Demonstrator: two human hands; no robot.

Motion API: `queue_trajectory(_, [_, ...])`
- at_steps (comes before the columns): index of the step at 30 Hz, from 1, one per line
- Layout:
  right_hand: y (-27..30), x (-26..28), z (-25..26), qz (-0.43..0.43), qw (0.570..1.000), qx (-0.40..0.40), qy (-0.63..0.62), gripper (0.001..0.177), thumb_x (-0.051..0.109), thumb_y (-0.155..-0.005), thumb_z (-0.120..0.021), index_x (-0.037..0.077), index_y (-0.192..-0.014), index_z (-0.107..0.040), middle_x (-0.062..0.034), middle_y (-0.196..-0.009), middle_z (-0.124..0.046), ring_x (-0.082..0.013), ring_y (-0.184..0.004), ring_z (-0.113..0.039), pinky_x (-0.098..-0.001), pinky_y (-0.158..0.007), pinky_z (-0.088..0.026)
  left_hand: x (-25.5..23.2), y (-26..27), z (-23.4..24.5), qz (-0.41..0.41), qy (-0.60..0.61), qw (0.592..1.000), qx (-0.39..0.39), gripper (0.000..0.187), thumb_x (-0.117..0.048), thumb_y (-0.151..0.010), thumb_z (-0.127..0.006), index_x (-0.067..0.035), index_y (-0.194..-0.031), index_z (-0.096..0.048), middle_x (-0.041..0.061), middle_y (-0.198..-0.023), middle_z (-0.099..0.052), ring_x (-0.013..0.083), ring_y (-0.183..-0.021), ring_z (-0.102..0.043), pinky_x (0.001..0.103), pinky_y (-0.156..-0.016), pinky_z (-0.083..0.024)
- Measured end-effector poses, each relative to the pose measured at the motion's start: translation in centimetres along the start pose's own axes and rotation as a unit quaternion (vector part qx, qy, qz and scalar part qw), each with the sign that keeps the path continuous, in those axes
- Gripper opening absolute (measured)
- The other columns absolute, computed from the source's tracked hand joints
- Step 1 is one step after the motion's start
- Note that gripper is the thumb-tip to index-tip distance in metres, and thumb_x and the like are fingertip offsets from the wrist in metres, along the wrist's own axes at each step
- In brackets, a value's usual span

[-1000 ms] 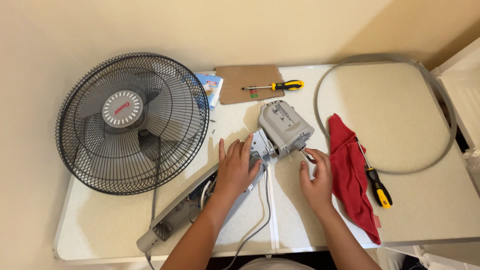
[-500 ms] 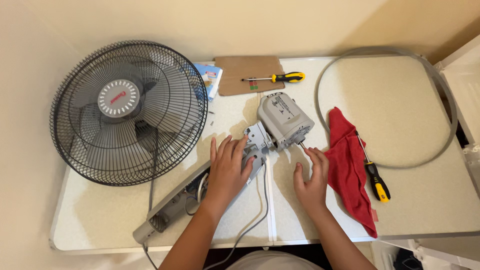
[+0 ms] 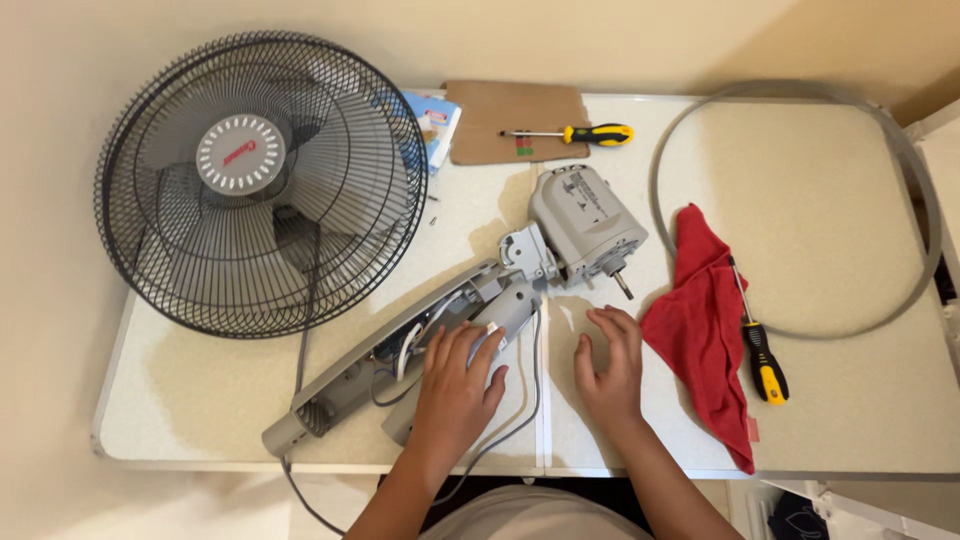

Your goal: The person assembles a disassembled pedestal fan on a table. They position the fan cage, handle the motor and base components, and use a screwdriver to tighten screws inside the base housing.

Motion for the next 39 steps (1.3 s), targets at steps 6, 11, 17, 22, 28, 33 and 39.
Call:
queue_trajectory(6, [-0.6, 1.5, -1.2, -0.021, 0.994, 0.1, -0.035, 0.042, 0.006, -0.093, -0.067, 0.003, -0.134, -0.057, -0.0212, -0.14, -0.054, -0.0375, -0.133, -0.053, -0.0435, -0.111, -0.042, 0.5, 0.6, 0.4, -0.001, -0.018, 0.999, -0.036, 0.042, -0.013, -0.086, -0.074, -0.009, -0.127, -0.064, 0.013, -0.127, -0.062, 0.0374, -0.135, -0.05, 0.057, -0.119, -0.03])
queue_trajectory(11, [-0.7, 2.0, -2.0, -0.038, 0.99, 0.127, -0.046, 0.047, 0.009, -0.093, -0.066, 0.002, -0.138, -0.053, -0.0218, -0.145, -0.052, -0.0387, -0.137, -0.05, -0.0439, -0.115, -0.039, 0.9, 0.7, -0.5, 0.006, -0.029, 0.999, -0.015, 0.049, -0.014, -0.087, -0.073, -0.007, -0.134, -0.062, 0.019, -0.138, -0.058, 0.0391, -0.138, -0.047, 0.055, -0.116, -0.032])
queue_trajectory(17, [-0.7, 1.7, -2.3, -0.053, 0.99, 0.125, -0.045, 0.046, 0.01, -0.094, -0.065, 0.001, -0.138, -0.053, -0.0209, -0.142, -0.055, -0.0378, -0.134, -0.053, -0.0428, -0.113, -0.041, 1.3, 1.2, -1.3, -0.012, -0.072, 0.997, 0.014, 0.046, -0.013, -0.093, -0.067, -0.012, -0.139, -0.061, 0.022, -0.145, -0.056, 0.035, -0.134, -0.053, 0.053, -0.115, -0.034])
queue_trajectory(22, [-0.7, 1.4, -2.2, -0.068, 0.989, 0.12, -0.044, 0.044, 0.01, -0.095, -0.065, 0.002, -0.137, -0.055, -0.0201, -0.14, -0.057, -0.0366, -0.132, -0.056, -0.0412, -0.111, -0.043, 1.8, 0.9, -1.0, -0.025, -0.069, 0.997, 0.008, 0.046, -0.014, -0.094, -0.066, -0.011, -0.139, -0.06, 0.022, -0.144, -0.057, 0.035, -0.137, -0.052, 0.054, -0.117, -0.032])
queue_trajectory(28, [-0.6, 1.3, -0.8, -0.066, 0.99, 0.117, -0.041, 0.042, 0.011, -0.095, -0.066, 0.001, -0.135, -0.057, -0.0203, -0.137, -0.058, -0.0366, -0.129, -0.057, -0.0412, -0.109, -0.044, 1.7, 0.6, -0.3, -0.024, -0.09, 0.996, 0.014, 0.048, -0.011, -0.092, -0.066, -0.009, -0.14, -0.059, 0.02, -0.145, -0.057, 0.0363, -0.142, -0.048, 0.055, -0.119, -0.027])
queue_trajectory(33, [-0.4, -0.3, 3.5, 0.008, 0.999, 0.0, 0.035, 0.033, 0.009, -0.098, -0.067, 0.002, -0.13, -0.059, -0.0173, -0.133, -0.063, -0.0361, -0.127, -0.06, -0.044, -0.111, -0.047, 0.6, 0.6, -0.4, -0.002, -0.051, 0.999, 0.011, 0.052, -0.013, -0.087, -0.071, -0.008, -0.137, -0.06, 0.023, -0.147, -0.052, 0.04, -0.143, -0.041, 0.061, -0.118, -0.023])
queue_trajectory(39, [-2.6, -4.8, 8.1, -0.002, 0.971, -0.053, 0.232, 0.049, 0.012, -0.097, -0.066, -0.007, -0.141, -0.055, -0.0317, -0.144, -0.053, -0.0498, -0.141, -0.043, -0.0559, -0.119, -0.031, -1.8, 0.2, -2.4, -0.039, 0.007, 0.999, 0.013, 0.046, -0.016, -0.09, -0.072, -0.01, -0.134, -0.063, 0.019, -0.143, -0.055, 0.0397, -0.145, -0.04, 0.061, -0.122, -0.022])
Point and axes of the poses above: each hand's wrist, its own y-axis away from the middle knuckle, its own z-axis out of the back of the hand, x = y × z, the point moved 3 cm from there along -y, towards the middle knuckle
